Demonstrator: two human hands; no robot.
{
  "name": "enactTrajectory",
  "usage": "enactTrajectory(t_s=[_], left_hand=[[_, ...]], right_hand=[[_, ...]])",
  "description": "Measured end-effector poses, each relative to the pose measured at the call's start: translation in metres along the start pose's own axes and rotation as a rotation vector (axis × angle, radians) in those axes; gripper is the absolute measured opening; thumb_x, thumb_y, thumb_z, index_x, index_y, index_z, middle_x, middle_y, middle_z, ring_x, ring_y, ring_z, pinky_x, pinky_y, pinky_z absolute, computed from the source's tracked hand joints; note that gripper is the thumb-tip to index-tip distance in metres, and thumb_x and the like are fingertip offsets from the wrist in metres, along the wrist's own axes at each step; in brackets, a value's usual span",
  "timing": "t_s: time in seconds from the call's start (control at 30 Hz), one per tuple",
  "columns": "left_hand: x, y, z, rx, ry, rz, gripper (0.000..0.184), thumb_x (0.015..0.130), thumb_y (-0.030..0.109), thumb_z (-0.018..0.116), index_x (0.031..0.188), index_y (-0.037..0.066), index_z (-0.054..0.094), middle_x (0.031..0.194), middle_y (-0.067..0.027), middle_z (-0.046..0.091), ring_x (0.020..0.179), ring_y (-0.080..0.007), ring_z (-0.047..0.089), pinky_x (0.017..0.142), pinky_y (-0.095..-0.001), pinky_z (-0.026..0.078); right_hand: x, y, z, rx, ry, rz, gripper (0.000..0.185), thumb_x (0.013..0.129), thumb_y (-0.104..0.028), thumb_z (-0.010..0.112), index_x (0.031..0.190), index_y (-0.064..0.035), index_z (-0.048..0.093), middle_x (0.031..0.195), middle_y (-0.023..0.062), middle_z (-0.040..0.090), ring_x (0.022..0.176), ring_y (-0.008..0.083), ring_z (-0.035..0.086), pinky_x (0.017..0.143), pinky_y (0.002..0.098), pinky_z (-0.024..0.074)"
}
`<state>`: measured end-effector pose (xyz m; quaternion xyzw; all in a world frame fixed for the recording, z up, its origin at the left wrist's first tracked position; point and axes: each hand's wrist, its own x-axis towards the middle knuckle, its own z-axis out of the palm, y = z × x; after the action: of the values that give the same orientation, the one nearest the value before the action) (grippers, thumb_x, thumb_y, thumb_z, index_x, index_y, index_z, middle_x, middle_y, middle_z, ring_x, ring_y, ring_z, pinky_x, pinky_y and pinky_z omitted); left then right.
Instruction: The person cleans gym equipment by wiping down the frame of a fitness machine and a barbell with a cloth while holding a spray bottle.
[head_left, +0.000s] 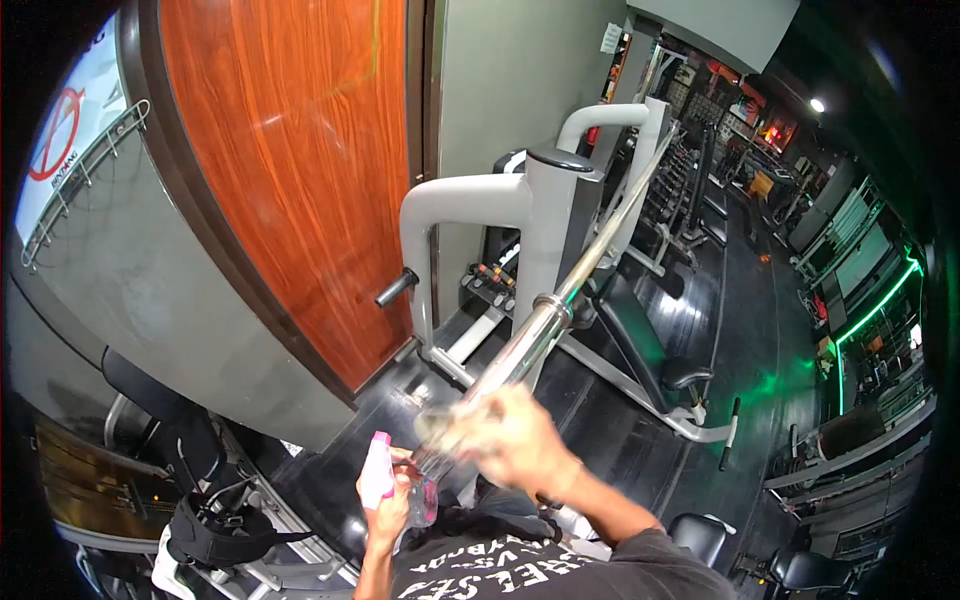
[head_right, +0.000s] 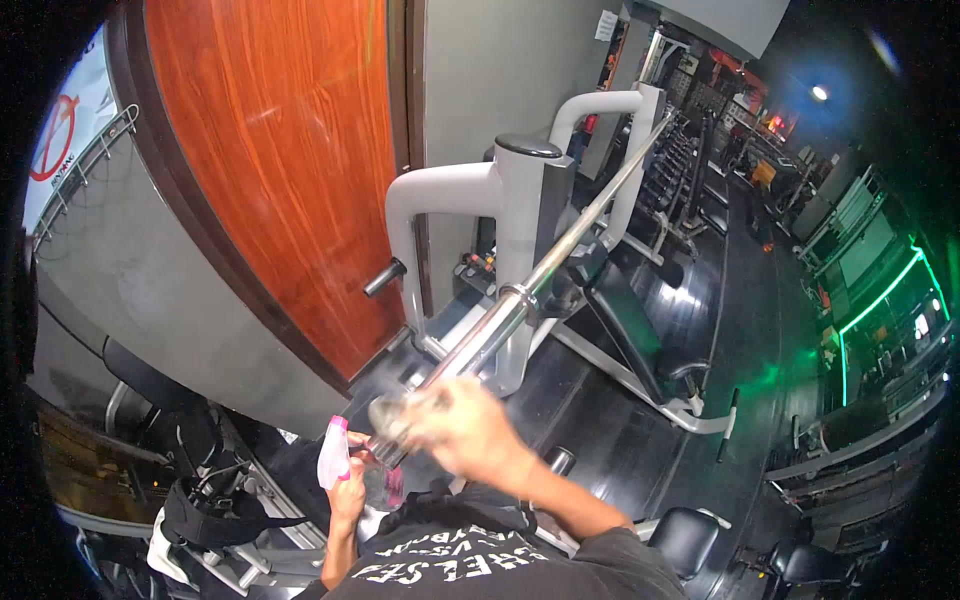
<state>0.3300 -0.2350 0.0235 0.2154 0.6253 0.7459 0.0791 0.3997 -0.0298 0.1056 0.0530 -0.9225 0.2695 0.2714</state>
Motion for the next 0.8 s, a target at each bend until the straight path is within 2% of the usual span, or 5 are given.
enactTrajectory(t_s=[0.13, 0.17, 0.4, 0.63, 0.8], left_hand=[[-0.005, -0.005, -0.004, 0.03, -0.012, -0.013, 0.061, 0.086, 0.053, 0.065, 0.107, -0.003, 0.056, 0.094, -0.0081, 0.06, 0.075, -0.0137, 0.062, 0.069, -0.0279, 0.052], [-0.006, -0.004, -0.002, 0.006, -0.004, -0.027, 0.06, 0.087, 0.053, 0.065, 0.108, -0.003, 0.055, 0.094, -0.0083, 0.06, 0.075, -0.0137, 0.062, 0.069, -0.0276, 0.051], [-0.006, -0.004, 0.002, -0.037, 0.024, -0.003, 0.054, 0.089, 0.046, 0.066, 0.106, -0.004, 0.055, 0.093, -0.0095, 0.061, 0.075, -0.0148, 0.063, 0.067, -0.0313, 0.054], [-0.011, -0.005, -0.001, -0.108, -0.013, -0.017, 0.049, 0.089, 0.042, 0.067, 0.105, -0.003, 0.055, 0.095, -0.0109, 0.064, 0.076, -0.0153, 0.064, 0.068, -0.0312, 0.054], [-0.008, -0.001, 0.0, -0.073, -0.002, -0.013, 0.048, 0.089, 0.043, 0.066, 0.103, -0.003, 0.056, 0.094, -0.0102, 0.064, 0.075, -0.0147, 0.064, 0.069, -0.0305, 0.053]], right_hand=[[0.011, 0.098, -0.038, -0.37, 0.234, 0.127, 0.018, 0.068, -0.008, 0.071, 0.083, -0.0177, 0.073, 0.093, 0.0066, 0.062, 0.091, 0.0282, 0.053, 0.076, 0.0387, 0.0483], [0.019, 0.103, -0.038, -0.385, 0.473, 0.485, 0.008, 0.072, -0.013, 0.072, 0.08, -0.0164, 0.074, 0.083, 0.0059, 0.062, 0.09, 0.0291, 0.053, 0.076, 0.0394, 0.047], [0.003, -0.021, 0.0, -0.054, -0.045, 0.065, 0.022, 0.074, -0.024, 0.076, 0.095, -0.0203, 0.074, 0.096, 0.0083, 0.061, 0.09, 0.0293, 0.058, 0.078, 0.0404, 0.05], [0.022, 0.087, -0.044, -0.246, 0.301, 0.402, 0.014, 0.078, -0.018, 0.072, 0.091, -0.0126, 0.073, 0.101, 0.0122, 0.058, 0.093, 0.0305, 0.056, 0.081, 0.0402, 0.05], [0.018, 0.025, -0.013, -0.276, 0.112, 0.124, 0.016, 0.071, -0.018, 0.076, 0.087, -0.0204, 0.075, 0.091, 0.0072, 0.064, 0.091, 0.0272, 0.057, 0.08, 0.037, 0.048]])
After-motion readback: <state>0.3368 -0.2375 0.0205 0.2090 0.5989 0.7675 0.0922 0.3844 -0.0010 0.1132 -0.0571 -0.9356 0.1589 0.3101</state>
